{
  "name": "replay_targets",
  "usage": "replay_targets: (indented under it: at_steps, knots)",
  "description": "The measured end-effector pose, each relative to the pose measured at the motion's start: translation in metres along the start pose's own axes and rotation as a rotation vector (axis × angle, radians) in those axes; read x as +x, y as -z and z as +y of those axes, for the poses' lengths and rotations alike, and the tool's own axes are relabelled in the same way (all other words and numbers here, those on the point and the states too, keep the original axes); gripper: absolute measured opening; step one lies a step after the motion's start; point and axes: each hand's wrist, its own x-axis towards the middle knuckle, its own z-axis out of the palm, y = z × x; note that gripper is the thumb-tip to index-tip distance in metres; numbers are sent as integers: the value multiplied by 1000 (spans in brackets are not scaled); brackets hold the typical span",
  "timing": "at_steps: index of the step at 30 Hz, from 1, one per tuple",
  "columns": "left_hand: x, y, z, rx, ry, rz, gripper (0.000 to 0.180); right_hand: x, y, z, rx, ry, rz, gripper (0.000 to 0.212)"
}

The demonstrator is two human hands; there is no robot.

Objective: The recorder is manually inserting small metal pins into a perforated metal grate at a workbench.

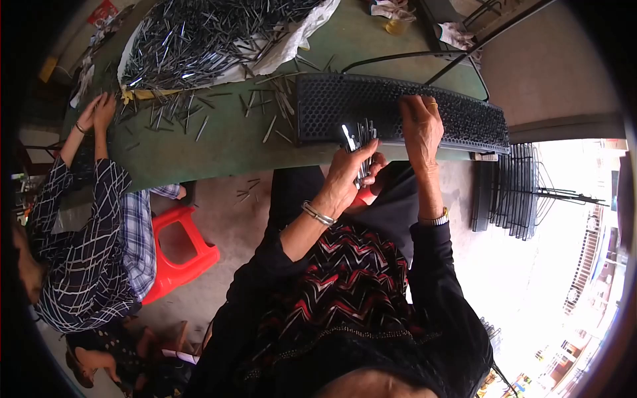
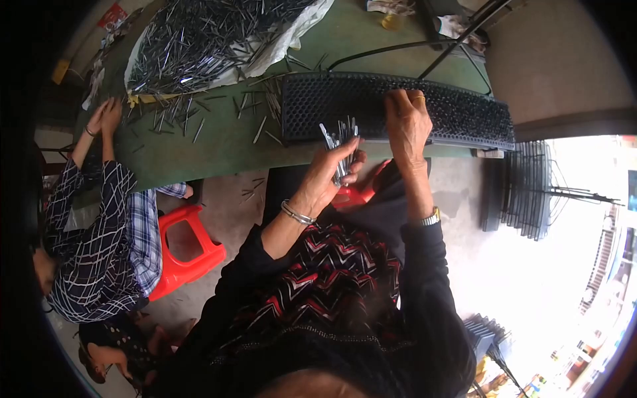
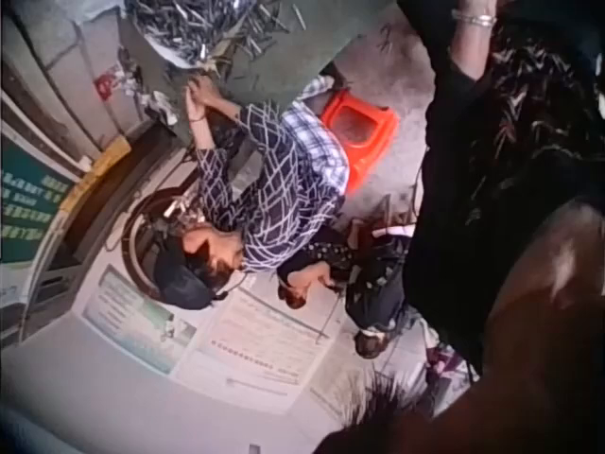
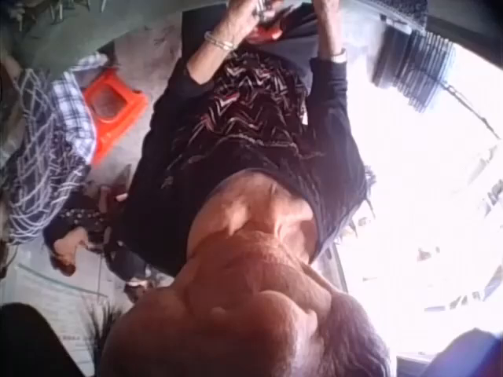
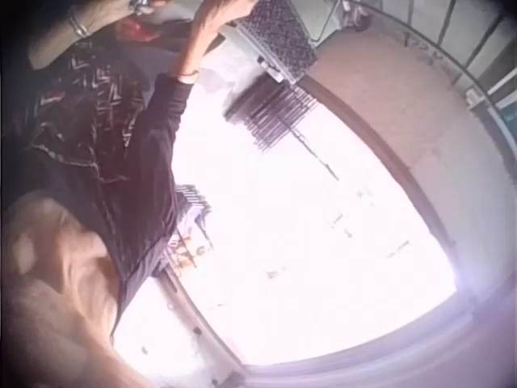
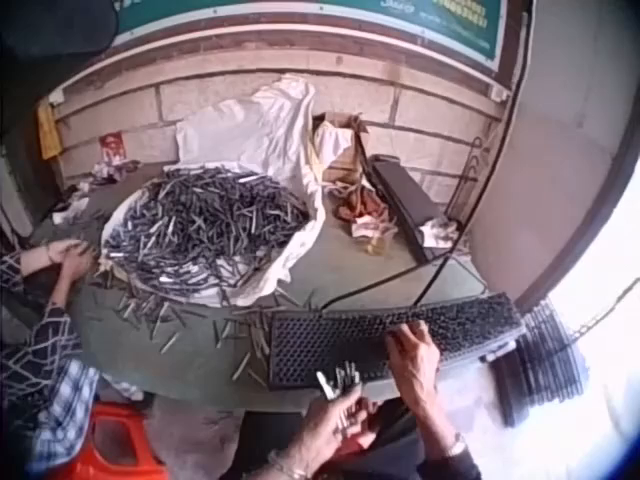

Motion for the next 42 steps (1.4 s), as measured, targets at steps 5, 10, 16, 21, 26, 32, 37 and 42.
replay_targets:
  at_steps: [5,10,16,21,26,32,37,42]
  knots:
    - [9,-5,13,5,-72,-45,19,12,-1,-3,-16,-2,109,9]
    - [9,0,5,16,-101,-74,17,-4,0,0,-89,-10,39,13]
    - [-3,-5,0,-14,-85,-68,16,-17,39,-12,266,-113,-364,19]
    - [-5,-8,-3,13,-91,-26,16,-31,41,-13,733,-327,-579,16]
    - [-7,-13,-2,104,-22,51,19,-31,42,-10,684,-374,-577,15]
    - [2,-2,-5,201,-59,8,19,-27,37,-15,752,-434,-546,16]
    - [5,2,-7,256,-87,-7,19,-34,32,-8,741,-389,-548,15]
    - [7,0,-7,223,-69,22,19,-33,35,-6,785,-444,-527,15]
